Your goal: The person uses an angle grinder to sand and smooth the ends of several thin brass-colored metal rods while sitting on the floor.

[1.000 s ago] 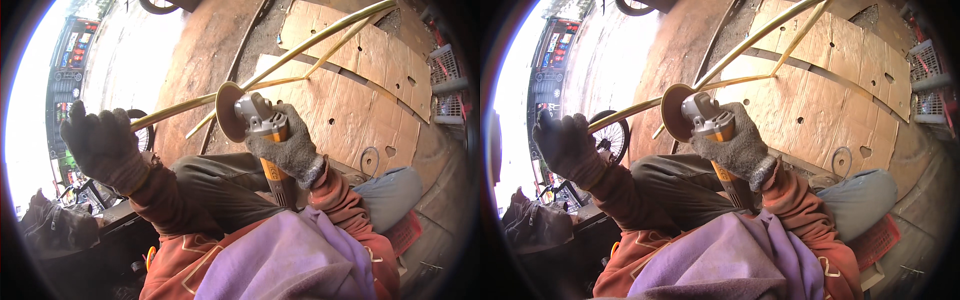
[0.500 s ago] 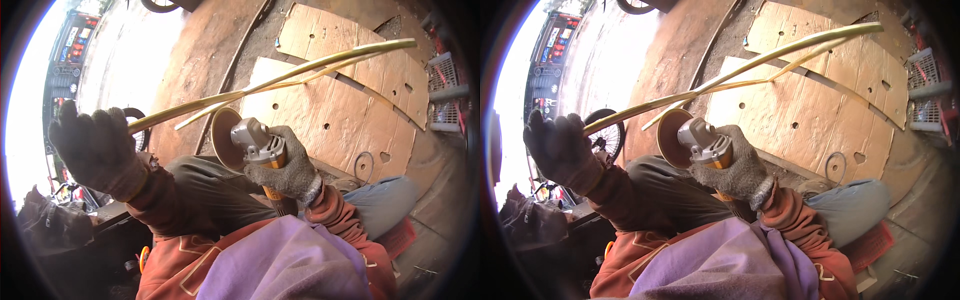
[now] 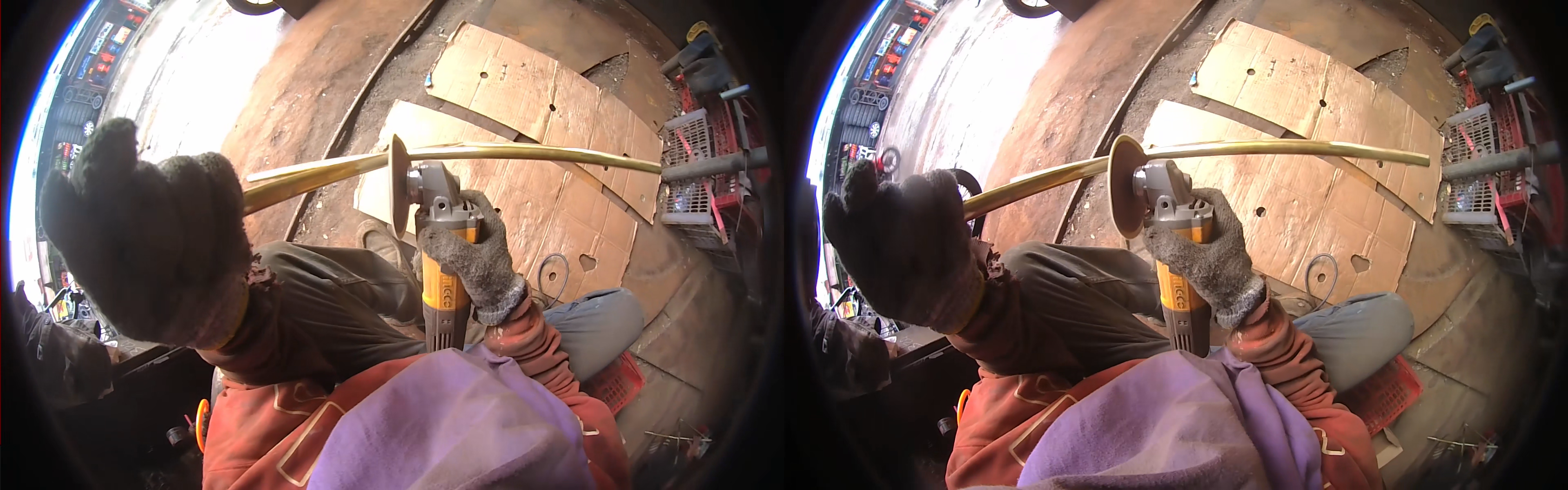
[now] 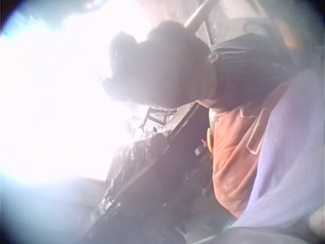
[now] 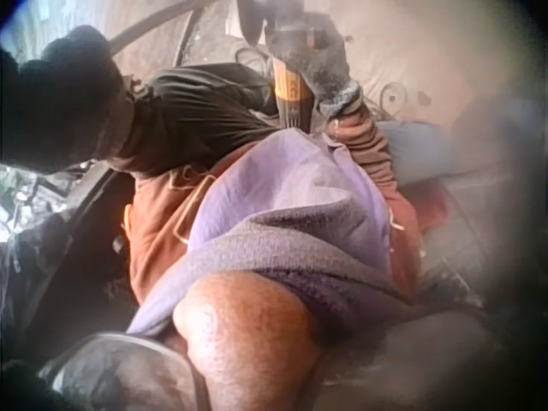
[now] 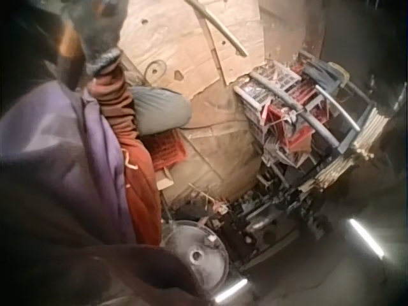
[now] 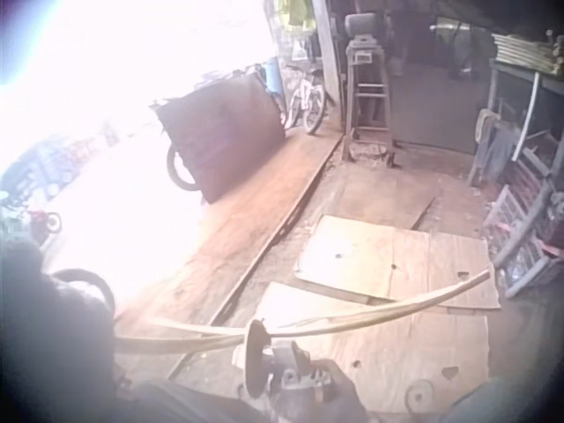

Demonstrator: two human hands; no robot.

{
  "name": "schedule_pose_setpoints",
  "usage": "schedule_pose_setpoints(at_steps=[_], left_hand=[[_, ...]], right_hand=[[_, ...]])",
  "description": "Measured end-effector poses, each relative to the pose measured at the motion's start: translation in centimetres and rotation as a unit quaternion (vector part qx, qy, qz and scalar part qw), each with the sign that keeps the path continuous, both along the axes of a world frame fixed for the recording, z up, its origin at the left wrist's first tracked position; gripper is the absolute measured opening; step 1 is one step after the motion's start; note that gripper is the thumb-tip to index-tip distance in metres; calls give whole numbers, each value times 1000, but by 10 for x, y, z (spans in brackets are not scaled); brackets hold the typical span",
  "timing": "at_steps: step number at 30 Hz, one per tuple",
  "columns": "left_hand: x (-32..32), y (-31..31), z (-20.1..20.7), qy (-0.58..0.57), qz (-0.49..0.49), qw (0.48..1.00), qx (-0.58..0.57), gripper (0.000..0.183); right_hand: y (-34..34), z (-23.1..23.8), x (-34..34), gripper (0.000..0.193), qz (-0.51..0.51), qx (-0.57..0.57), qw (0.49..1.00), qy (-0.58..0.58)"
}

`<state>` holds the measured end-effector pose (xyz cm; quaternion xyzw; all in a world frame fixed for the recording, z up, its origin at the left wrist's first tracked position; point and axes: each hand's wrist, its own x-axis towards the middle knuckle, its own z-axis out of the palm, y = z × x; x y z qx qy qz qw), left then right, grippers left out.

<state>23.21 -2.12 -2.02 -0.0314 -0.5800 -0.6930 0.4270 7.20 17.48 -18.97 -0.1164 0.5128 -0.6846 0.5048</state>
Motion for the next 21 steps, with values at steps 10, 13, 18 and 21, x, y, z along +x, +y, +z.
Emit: schedule_pose_setpoints(at_steps=[10,13,18,21], left_hand=[[-39,-9,42,-21,-21,998,-52,28],[-83,-17,44,-15,-110,992,-65,24],[-141,-34,51,-5,-146,957,-252,23],[-150,-24,61,61,2,905,-421,25]], right_hand=[[14,54,-15,56,24,-32,995,95],[52,96,-44,60,29,12,968,251],[60,170,-80,73,196,193,732,624],[40,187,-78,72,276,267,651,655]])
